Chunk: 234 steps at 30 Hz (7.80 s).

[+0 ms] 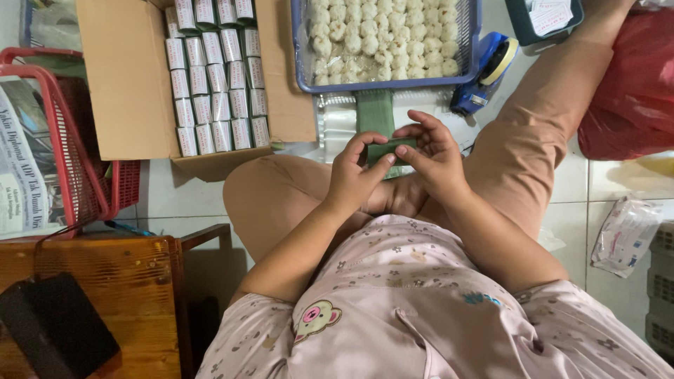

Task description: The person sits on the floor wrapping round white rice cakes in strips of green leaf, folding the leaf around each cake and securing it. They attach a small printed label to each wrapped bundle and place the finished bundles into a cardboard box alongside already wrapped ones.

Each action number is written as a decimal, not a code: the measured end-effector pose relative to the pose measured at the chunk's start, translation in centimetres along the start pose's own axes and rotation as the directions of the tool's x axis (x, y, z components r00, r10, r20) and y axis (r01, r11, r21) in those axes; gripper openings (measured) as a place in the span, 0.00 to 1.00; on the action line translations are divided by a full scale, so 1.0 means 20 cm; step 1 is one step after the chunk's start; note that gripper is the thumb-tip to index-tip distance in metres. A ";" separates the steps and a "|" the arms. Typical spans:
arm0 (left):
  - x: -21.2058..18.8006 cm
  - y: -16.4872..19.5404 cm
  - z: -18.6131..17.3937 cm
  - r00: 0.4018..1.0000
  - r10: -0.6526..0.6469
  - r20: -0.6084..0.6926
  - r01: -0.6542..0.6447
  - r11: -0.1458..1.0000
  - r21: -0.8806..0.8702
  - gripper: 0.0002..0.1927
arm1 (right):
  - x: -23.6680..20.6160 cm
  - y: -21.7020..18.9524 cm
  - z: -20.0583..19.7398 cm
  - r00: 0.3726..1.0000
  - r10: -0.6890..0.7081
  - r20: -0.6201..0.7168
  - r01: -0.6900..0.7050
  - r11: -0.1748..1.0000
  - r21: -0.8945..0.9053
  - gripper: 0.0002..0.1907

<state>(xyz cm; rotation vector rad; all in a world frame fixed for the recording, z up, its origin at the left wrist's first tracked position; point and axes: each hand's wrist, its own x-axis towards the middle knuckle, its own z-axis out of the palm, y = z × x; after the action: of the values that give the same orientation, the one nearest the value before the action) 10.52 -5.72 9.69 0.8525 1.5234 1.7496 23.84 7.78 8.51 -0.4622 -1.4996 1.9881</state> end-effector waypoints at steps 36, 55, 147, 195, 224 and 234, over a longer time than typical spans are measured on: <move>-0.04 0.14 -0.09 0.951 0.286 0.116 -0.309 0.883 0.353 0.21 | 0.11 -0.23 -0.12 0.798 0.529 0.288 -0.446 0.840 -0.308 0.36; 0.06 0.01 -0.17 0.949 -0.080 0.303 0.062 0.996 0.070 0.36 | 0.05 -0.22 -0.07 0.876 0.444 0.190 -0.405 0.889 -0.214 0.26; 0.45 -0.88 0.08 0.857 -0.489 -0.161 0.468 0.870 -0.153 0.43 | 0.23 0.65 -0.66 0.876 0.402 -0.267 -0.427 0.903 -0.044 0.09; 0.28 -0.97 0.02 0.870 -0.479 0.117 0.490 0.816 -0.306 0.21 | 1.22 0.77 0.19 0.882 -0.094 0.461 0.295 -0.652 -0.699 0.15; 0.25 -0.86 0.04 0.886 -0.434 0.163 0.463 0.822 -0.330 0.22 | 1.25 0.79 0.17 0.980 -0.059 0.191 0.183 -0.121 -0.976 0.18; 0.24 -0.81 0.07 0.849 -0.499 0.172 0.528 0.794 -0.300 0.25 | 1.21 0.50 -0.02 0.739 -0.547 0.393 0.469 0.000 -0.883 0.16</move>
<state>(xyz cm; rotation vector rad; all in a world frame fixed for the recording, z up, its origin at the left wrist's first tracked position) 9.81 0.68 -5.92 0.2867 1.1987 1.4747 3.14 21.80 0.72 -0.3205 -2.3043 0.1824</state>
